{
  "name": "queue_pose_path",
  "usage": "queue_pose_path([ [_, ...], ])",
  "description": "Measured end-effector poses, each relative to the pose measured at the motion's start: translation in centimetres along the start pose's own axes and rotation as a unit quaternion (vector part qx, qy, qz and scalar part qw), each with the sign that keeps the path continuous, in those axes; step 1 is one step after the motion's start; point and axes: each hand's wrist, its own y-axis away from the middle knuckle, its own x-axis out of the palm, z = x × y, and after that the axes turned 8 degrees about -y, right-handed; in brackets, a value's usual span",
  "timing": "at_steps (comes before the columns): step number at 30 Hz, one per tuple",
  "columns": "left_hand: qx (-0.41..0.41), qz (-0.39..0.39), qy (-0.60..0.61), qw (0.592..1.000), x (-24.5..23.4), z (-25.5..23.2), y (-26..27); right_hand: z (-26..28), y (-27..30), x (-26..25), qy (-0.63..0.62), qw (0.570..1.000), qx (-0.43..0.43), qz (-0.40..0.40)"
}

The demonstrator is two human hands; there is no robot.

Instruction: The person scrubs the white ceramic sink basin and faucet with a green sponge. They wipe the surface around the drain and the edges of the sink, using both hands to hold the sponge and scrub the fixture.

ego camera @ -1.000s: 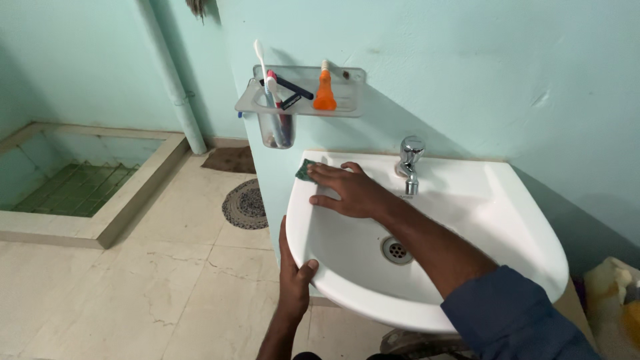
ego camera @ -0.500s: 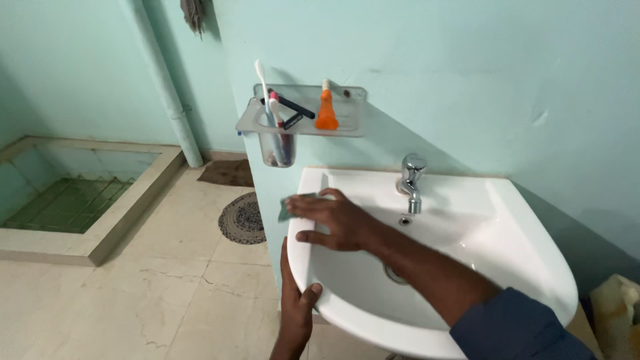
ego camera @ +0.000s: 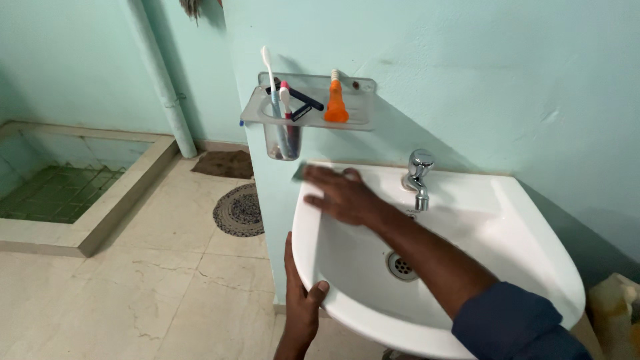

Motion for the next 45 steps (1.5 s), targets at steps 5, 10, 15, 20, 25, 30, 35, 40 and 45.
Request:
queue_pose_path([
  [5,0.004,-0.007,-0.012,1.0,-0.1,-0.1,-0.1,0.4,0.4,0.2,0.011,1.0,-0.015,0.022],
  [10,0.013,0.0,0.01,1.0,-0.1,-0.2,0.0,-0.3,0.3,-0.4,-0.017,0.998,0.034,-0.045],
  [15,-0.02,0.008,0.004,1.0,-0.4,-0.1,-0.4,0.6,2.7,0.1,-0.04,0.996,-0.08,-0.023],
  [20,0.027,0.01,-0.003,1.0,-0.5,0.5,-0.2,0.6,1.9,0.0,-0.037,0.999,-0.037,0.005],
  [25,0.031,0.012,0.01,0.999,-0.6,0.3,0.0,0.5,2.0,0.4,-0.049,0.993,-0.109,-0.002],
  [30,0.002,0.002,0.011,1.0,-0.3,0.2,-0.2,-0.4,1.3,-0.5,-0.186,0.98,-0.036,0.06],
  [35,0.03,0.001,-0.008,1.0,-0.3,0.4,0.0,0.5,2.3,-1.1,-0.026,0.992,-0.099,-0.071],
  [40,-0.001,0.0,-0.026,1.0,-0.3,1.6,-0.5,4.2,3.2,-1.6,-0.175,0.961,-0.204,0.068],
  [45,0.035,-0.005,-0.032,0.999,-0.2,1.3,-0.2,3.0,2.4,-3.2,0.012,0.994,-0.11,0.01],
])
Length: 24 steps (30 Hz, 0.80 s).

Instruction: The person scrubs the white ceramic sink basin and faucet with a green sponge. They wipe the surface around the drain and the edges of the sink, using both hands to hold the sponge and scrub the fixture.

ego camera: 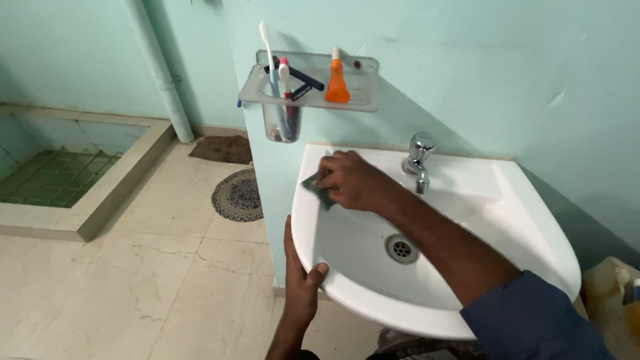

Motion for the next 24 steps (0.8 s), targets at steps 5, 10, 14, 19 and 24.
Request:
queue_pose_path([
  [5,-0.026,0.003,0.024,0.999,0.2,-0.1,0.0,2.3,1.1,0.8,-0.068,0.992,-0.102,0.015],
  [10,-0.008,0.0,0.012,1.0,0.2,0.1,0.1,1.9,-0.1,0.7,-0.144,0.985,-0.086,0.04],
  [14,0.011,-0.006,0.0,1.0,0.2,0.4,0.1,1.3,0.4,0.0,-0.121,0.989,-0.086,0.0],
  [19,0.003,0.01,-0.005,1.0,-0.1,1.9,-0.1,4.2,1.6,0.7,-0.231,0.955,-0.145,0.119],
  [24,-0.006,-0.011,-0.001,1.0,0.1,1.2,0.1,2.8,0.4,-0.1,-0.156,0.985,-0.071,0.024],
])
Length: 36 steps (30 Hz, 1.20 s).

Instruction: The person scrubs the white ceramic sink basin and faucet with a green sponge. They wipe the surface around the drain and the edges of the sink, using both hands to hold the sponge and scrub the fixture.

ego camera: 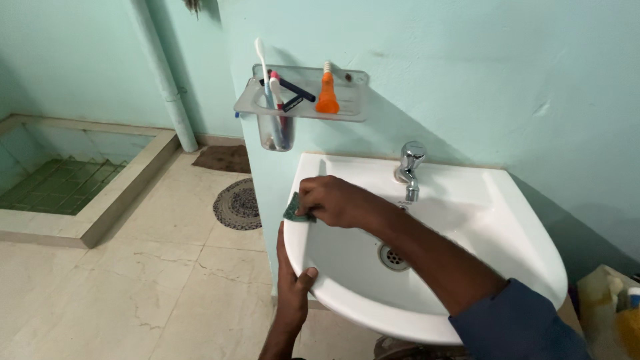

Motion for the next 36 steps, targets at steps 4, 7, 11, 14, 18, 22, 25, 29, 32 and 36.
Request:
queue_pose_path([
  [4,0.014,0.02,-0.019,1.0,-0.5,1.7,0.3,2.2,0.6,0.7,-0.095,0.989,0.01,0.111],
  [7,0.022,0.048,-0.011,0.999,-1.3,2.2,0.4,3.4,0.7,0.6,-0.169,0.969,-0.054,0.172],
  [11,-0.026,0.042,0.019,0.999,-1.3,0.0,0.3,2.3,0.6,0.1,-0.072,0.982,0.077,0.153],
  [14,-0.044,0.029,0.003,0.999,-0.8,-1.5,0.1,2.6,1.1,0.7,-0.007,0.974,0.102,0.2],
  [18,-0.051,0.014,-0.012,0.999,-0.6,-1.6,0.1,2.6,1.1,-0.3,-0.06,0.982,0.047,0.174],
  [22,-0.069,0.016,0.004,0.998,-0.5,-1.7,0.1,3.0,1.0,-0.9,-0.141,0.973,0.052,0.176],
  [25,-0.074,0.011,0.002,0.997,-0.8,-2.1,-0.1,4.1,1.6,0.5,-0.09,0.973,0.002,0.214],
  [29,-0.052,-0.008,-0.003,0.999,-0.5,-1.9,-0.1,3.1,1.1,0.2,-0.087,0.984,0.026,0.157],
  [32,-0.058,-0.017,0.009,0.998,-0.5,-1.4,-0.3,3.5,1.1,-0.1,-0.096,0.985,0.005,0.141],
  [36,-0.039,-0.007,-0.005,0.999,-1.0,-0.4,-0.2,2.8,0.4,0.5,-0.125,0.983,-0.005,0.132],
])
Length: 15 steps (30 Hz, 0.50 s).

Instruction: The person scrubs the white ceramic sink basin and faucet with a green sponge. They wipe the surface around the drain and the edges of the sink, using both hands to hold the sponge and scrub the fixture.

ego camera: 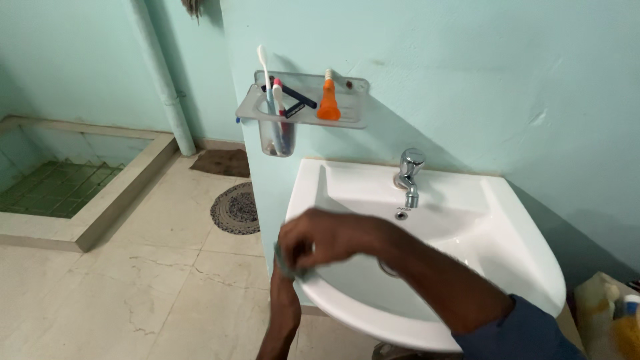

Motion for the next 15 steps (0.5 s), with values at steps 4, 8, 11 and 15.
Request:
queue_pose_path([
  [4,0.001,-0.003,0.015,1.0,0.2,-1.3,0.3,-3.5,-0.7,-0.9,0.184,0.956,0.037,-0.226],
  [8,-0.022,0.013,0.025,0.999,0.7,-2.4,0.4,-4.6,-0.7,-0.1,0.248,0.937,0.058,-0.238],
  [11,-0.013,0.035,0.026,0.999,0.2,-2.7,0.2,-4.7,-0.8,-0.5,0.126,0.98,0.022,-0.15],
  [15,-0.009,0.032,0.043,0.999,0.4,-3.0,0.6,-7.2,-1.3,-0.8,0.12,0.974,0.021,-0.192],
])
